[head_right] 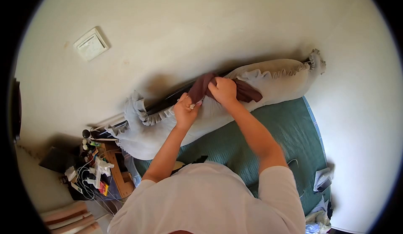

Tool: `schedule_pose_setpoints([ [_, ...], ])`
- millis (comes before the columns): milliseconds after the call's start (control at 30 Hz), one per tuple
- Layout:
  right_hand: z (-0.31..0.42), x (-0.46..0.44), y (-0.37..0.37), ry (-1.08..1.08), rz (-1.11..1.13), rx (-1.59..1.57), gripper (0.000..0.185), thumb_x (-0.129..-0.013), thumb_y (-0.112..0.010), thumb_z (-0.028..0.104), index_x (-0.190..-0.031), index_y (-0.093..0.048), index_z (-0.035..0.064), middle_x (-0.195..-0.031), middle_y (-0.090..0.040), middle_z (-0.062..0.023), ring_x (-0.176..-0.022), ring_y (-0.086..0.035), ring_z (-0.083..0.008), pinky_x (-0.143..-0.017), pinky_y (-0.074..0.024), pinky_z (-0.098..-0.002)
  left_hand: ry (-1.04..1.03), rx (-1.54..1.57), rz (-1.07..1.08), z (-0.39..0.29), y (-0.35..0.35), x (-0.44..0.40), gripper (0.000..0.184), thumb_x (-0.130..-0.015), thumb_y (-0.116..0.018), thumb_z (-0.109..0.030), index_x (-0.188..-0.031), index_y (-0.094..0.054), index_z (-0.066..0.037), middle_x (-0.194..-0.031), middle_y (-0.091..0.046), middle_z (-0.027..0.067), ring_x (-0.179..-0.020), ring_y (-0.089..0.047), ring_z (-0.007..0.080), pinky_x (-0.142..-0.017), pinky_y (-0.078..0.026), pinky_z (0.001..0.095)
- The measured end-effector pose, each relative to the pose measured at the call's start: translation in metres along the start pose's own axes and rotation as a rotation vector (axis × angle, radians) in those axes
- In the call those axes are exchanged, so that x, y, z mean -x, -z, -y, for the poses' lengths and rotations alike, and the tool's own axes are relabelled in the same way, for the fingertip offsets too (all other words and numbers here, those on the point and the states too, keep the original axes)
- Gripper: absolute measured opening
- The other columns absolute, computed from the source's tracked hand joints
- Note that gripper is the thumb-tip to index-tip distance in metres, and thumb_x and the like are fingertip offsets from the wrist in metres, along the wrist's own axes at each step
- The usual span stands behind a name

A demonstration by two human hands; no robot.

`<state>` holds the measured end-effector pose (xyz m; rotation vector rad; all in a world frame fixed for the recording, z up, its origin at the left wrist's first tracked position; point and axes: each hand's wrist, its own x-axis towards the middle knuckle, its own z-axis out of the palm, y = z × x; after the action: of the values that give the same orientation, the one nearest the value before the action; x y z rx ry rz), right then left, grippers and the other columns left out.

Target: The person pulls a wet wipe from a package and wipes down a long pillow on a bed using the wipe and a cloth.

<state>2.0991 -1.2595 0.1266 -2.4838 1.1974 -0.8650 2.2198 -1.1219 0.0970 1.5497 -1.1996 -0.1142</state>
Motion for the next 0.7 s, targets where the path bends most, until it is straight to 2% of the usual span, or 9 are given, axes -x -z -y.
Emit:
schedule_pose_setpoints([
  [133, -0.007, -0.014, -0.019, -0.306, -0.334, -0.571, 0.04, -0.082, -0.054, 0.035, -0.072, -0.063, -0.0026, -0.06, -0.058, -0.015, -0.059, -0.06, -0.0269, -0.058, -0.0454, -0.0419, -0.1, -0.004, 0.024, 0.0, 0.003, -0.006, 0.019, -0.065, -0.073, -0.008, -0.081, -0.064, -0.006, -0.076, -0.056, 0.0112, -0.068, -0.056, 0.0307, -0.06, -0.046, 0.0338],
  [200, 0.003, -0.019, 0.005, -0.493, -0.476, -1.149, 0.04, -0.085, -0.054, 0.037, -0.077, -0.062, -0.0013, -0.058, -0.057, -0.0093, -0.058, -0.058, -0.0202, -0.058, -0.0461, -0.038, -0.098, 0.037, 0.015, 0.012, 0.007, -0.007, 0.017, -0.067, -0.073, -0.006, -0.082, -0.064, -0.005, -0.077, -0.057, 0.0109, -0.068, -0.057, 0.0283, -0.061, -0.046, 0.0322],
  [267, 0.0, -0.022, 0.059, -0.136, -0.198, -1.784, 0.042, -0.086, -0.056, 0.036, -0.107, -0.048, 0.0013, -0.089, -0.06, -0.0132, -0.077, -0.061, -0.0356, -0.064, -0.0456, -0.0343, 0.022, 0.288, 0.008, 0.033, 0.008, -0.01, 0.015, -0.072, -0.069, -0.001, -0.086, -0.066, -0.003, -0.081, -0.06, 0.0103, -0.071, -0.059, 0.0217, -0.065, -0.046, 0.0292],
  [333, -0.004, -0.001, 0.083, -0.057, -0.09, -1.924, 0.039, -0.086, -0.058, 0.034, -0.107, -0.049, 0.0029, -0.088, -0.059, -0.0122, -0.076, -0.061, -0.0352, -0.065, -0.0449, -0.0335, 0.132, 0.409, 0.045, 0.034, 0.014, -0.017, 0.015, -0.073, -0.067, 0.001, -0.088, -0.066, -0.002, -0.082, -0.06, 0.0101, -0.074, -0.059, 0.0196, -0.067, -0.046, 0.0283],
  [467, 0.003, -0.002, 0.101, 0.656, 0.175, -1.028, 0.041, -0.082, -0.063, 0.029, -0.114, -0.046, 0.0076, -0.094, -0.059, -0.0086, -0.08, -0.061, -0.0307, -0.072, -0.0426, -0.0298, 0.103, 0.444, 0.079, 0.019, 0.028, -0.028, 0.017, -0.073, -0.064, 0.003, -0.089, -0.068, -0.003, -0.079, -0.06, 0.0081, -0.074, -0.058, 0.018, -0.068, -0.044, 0.0254],
  [500, 0.055, 0.01, 0.11, 0.685, 0.087, -0.435, 0.034, -0.079, -0.065, 0.028, -0.102, -0.054, 0.006, -0.089, -0.059, -0.011, -0.079, -0.061, -0.0308, -0.077, -0.0421, -0.0302, 0.087, 0.433, 0.12, 0.016, 0.03, -0.03, 0.018, -0.072, -0.064, 0.004, -0.088, -0.068, -0.004, -0.079, -0.059, 0.0075, -0.073, -0.057, 0.0179, -0.067, -0.044, 0.0252],
  [567, 0.022, 0.025, 0.036, 0.752, 0.028, -0.068, 0.043, -0.067, -0.073, 0.025, -0.097, -0.054, 0.002, -0.091, -0.059, -0.0143, -0.077, -0.057, -0.0334, -0.071, -0.0451, -0.0402, 0.015, 0.418, 0.086, 0.01, 0.037, -0.029, 0.02, -0.071, -0.063, 0.004, -0.088, -0.069, -0.006, -0.078, -0.06, 0.0064, -0.07, -0.058, 0.0187, -0.065, -0.044, 0.0271],
  [633, 0.052, 0.033, 0.013, 0.512, 0.294, 0.157, 0.047, -0.072, -0.066, 0.037, -0.105, -0.056, 0.0056, -0.1, -0.06, -0.0185, -0.087, -0.058, -0.0365, -0.077, -0.045, -0.0451, 0.031, 0.196, 0.156, 0.004, 0.046, -0.023, 0.018, -0.071, -0.065, 0.002, -0.087, -0.069, -0.007, -0.076, -0.06, 0.0065, -0.066, -0.057, 0.0202, -0.062, -0.045, 0.0294],
  [700, 0.043, 0.016, -0.017, 0.714, -0.029, 0.028, 0.031, -0.075, -0.062, 0.029, -0.094, -0.062, 0.0047, -0.089, -0.061, -0.0204, -0.082, -0.06, -0.0365, -0.074, -0.0458, -0.0461, -0.069, 0.08, 0.101, 0.017, 0.046, -0.017, 0.016, -0.072, -0.069, -0.004, -0.088, -0.069, -0.006, -0.078, -0.062, 0.0073, -0.066, -0.058, 0.0216, -0.063, -0.046, 0.0287],
])
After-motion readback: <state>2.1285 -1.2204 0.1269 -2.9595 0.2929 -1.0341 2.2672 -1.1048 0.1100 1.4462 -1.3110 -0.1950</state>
